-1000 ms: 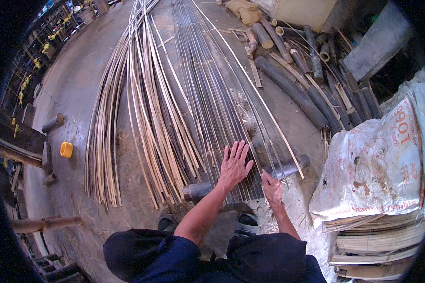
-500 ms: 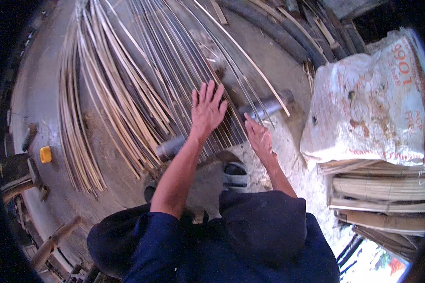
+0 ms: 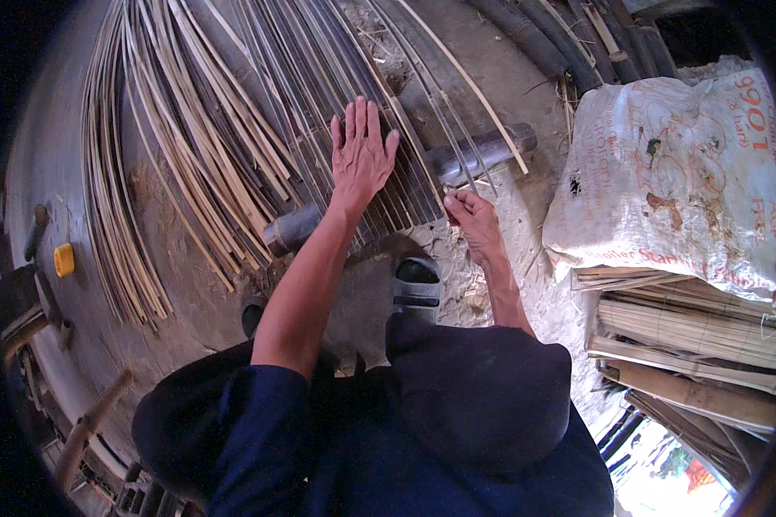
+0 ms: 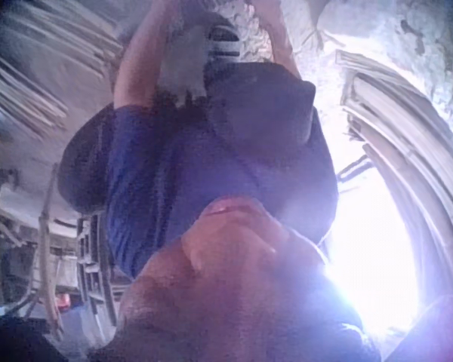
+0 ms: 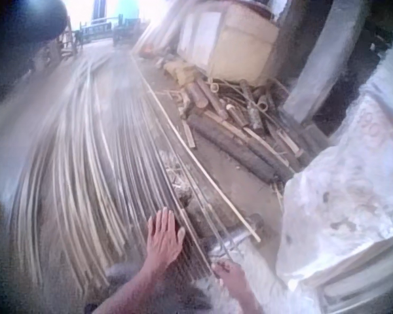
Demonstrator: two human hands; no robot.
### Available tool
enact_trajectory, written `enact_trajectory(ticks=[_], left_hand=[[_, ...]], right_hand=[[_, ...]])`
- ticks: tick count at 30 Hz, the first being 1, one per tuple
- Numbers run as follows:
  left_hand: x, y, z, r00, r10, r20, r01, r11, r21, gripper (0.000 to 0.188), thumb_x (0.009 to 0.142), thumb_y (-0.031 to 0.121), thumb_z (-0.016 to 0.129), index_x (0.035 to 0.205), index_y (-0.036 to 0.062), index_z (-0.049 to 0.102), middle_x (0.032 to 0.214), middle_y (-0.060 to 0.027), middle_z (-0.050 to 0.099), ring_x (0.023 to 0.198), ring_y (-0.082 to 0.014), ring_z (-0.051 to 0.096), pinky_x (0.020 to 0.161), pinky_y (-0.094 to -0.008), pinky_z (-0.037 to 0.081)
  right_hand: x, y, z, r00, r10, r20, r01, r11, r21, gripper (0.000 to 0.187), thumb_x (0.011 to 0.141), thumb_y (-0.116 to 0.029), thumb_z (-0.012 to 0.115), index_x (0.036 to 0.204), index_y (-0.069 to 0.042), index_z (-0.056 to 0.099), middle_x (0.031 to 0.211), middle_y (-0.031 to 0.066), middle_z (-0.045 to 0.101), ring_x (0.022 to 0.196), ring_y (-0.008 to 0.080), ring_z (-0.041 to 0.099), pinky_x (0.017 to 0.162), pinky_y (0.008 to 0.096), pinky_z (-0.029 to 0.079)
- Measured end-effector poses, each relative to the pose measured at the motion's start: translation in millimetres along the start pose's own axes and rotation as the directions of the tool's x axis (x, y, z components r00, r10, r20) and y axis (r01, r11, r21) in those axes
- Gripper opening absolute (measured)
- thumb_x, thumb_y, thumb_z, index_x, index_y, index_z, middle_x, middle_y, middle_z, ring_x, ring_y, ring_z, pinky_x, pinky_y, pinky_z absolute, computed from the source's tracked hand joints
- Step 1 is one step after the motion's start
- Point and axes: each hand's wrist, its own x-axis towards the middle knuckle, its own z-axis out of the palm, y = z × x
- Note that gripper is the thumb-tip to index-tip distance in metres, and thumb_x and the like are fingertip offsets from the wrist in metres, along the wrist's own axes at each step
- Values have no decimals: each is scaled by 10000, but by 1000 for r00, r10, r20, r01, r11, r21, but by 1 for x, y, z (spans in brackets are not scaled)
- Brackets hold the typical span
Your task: The person sits on the floor and repeatedly picks up thin bamboo strips, scraping them against a fixed metal tool to smooth or shape them. The person then places the processed strips into a growing pile on the floor.
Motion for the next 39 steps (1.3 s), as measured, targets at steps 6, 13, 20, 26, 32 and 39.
enact_trajectory(ticks=[6, 13, 20, 26, 32, 39], left_hand=[[5, -13, 0, 999, 31, 45, -27, 997, -71, 520, 980, 285, 473, 1439, 43, 435, 1514, -169, 403, 1427, -310, 350, 1185, -476, 208], [-3, -16, 4, 999, -51, -4, 51, 998, -27, 555, 987, 334, 456, 1459, 47, 402, 1527, -163, 391, 1447, -311, 318, 1190, -509, 164], [-3, -21, 2, 993, -69, 91, 68, 998, 10, 567, 1009, 375, 434, 1496, 94, 361, 1570, -91, 342, 1476, -264, 262, 1202, -486, 163], [-3, -18, -6, 999, -36, 41, 38, 998, -44, 555, 964, 332, 503, 1447, 69, 431, 1530, -126, 397, 1455, -283, 307, 1197, -481, 174], [-3, -13, -13, 999, -39, 13, 39, 998, -49, 541, 962, 335, 504, 1448, 106, 437, 1513, -123, 405, 1439, -291, 318, 1192, -483, 181], [-9, -16, -14, 998, -44, -40, 42, 997, -58, 554, 941, 293, 517, 1461, 130, 420, 1502, -146, 397, 1435, -308, 312, 1186, -502, 177]], right_hand=[[0, 3, 20, 985, -173, -13, 153, 897, -415, 233, 893, -244, 688, 993, -35, 718, 839, 64, 682, 750, 137, 590, 733, 301, 486], [1, -4, 32, 953, -304, -3, 256, 808, -530, 220, 873, -243, 687, 958, -43, 721, 853, 103, 691, 781, 204, 642, 733, 337, 507], [5, -5, 30, 943, -330, 41, 293, 767, -571, 212, 865, -233, 681, 935, -35, 710, 873, 122, 688, 808, 234, 653, 762, 351, 508], [1, -12, 23, 960, -275, 51, 257, 799, -543, 254, 901, -253, 659, 989, -16, 688, 902, 105, 685, 834, 203, 637, 769, 345, 505], [5, -31, 9, 983, -72, 169, 115, 960, -255, 268, 973, -238, 602, 1102, -6, 647, 853, 22, 634, 740, 137, 588, 656, 298, 482], [-13, -72, 59, 870, -491, 43, 437, 727, -530, 241, 995, -227, 574, 992, -13, 684, 767, 184, 667, 665, 198, 648, 610, 355, 501]])
